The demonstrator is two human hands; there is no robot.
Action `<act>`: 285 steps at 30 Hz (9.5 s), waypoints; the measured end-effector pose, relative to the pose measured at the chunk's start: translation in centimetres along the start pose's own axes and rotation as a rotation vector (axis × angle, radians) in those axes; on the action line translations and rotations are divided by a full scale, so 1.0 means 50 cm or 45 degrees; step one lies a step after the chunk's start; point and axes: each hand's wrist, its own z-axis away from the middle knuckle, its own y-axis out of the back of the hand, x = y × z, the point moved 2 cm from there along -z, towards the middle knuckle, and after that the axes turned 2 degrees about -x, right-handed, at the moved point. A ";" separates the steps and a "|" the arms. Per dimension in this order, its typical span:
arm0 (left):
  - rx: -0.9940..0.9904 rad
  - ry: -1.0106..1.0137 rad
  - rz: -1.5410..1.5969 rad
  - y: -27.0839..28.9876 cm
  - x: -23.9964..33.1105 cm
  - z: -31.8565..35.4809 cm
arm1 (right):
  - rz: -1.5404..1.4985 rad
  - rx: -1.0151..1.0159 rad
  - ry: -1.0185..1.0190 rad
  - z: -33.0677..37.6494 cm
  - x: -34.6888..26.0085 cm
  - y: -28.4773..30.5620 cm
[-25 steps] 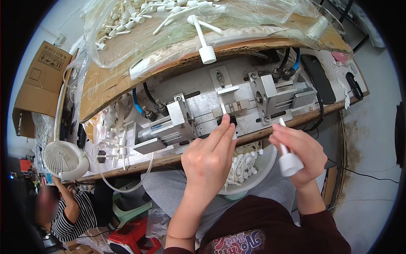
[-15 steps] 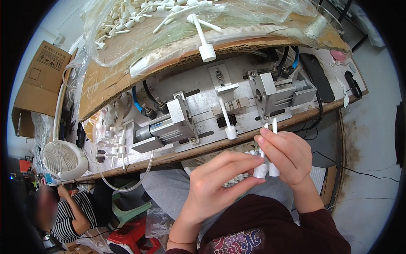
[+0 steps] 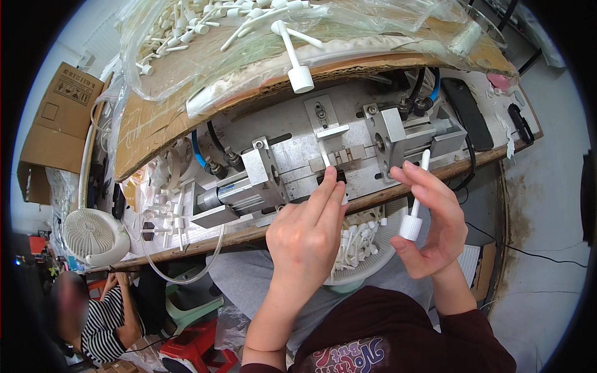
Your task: Assembling small white plastic components using a pneumatic clamping machine.
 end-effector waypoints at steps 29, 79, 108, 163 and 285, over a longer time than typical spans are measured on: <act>0.402 -0.089 0.231 0.089 -0.076 -0.190 | 0.895 -0.719 0.169 -0.078 -0.006 -0.091; 0.062 -0.017 0.010 -0.009 -0.004 0.005 | 0.155 -0.366 -0.452 -0.450 0.168 0.003; -0.148 -0.148 0.581 0.078 0.032 0.018 | -1.440 -0.532 -1.431 0.015 0.030 -0.052; 0.127 0.064 0.301 0.053 0.014 0.028 | -0.769 0.190 -1.098 0.033 -0.012 -0.046; -0.141 0.361 1.399 0.047 0.003 0.044 | 0.282 -0.413 0.026 0.017 -0.052 -0.035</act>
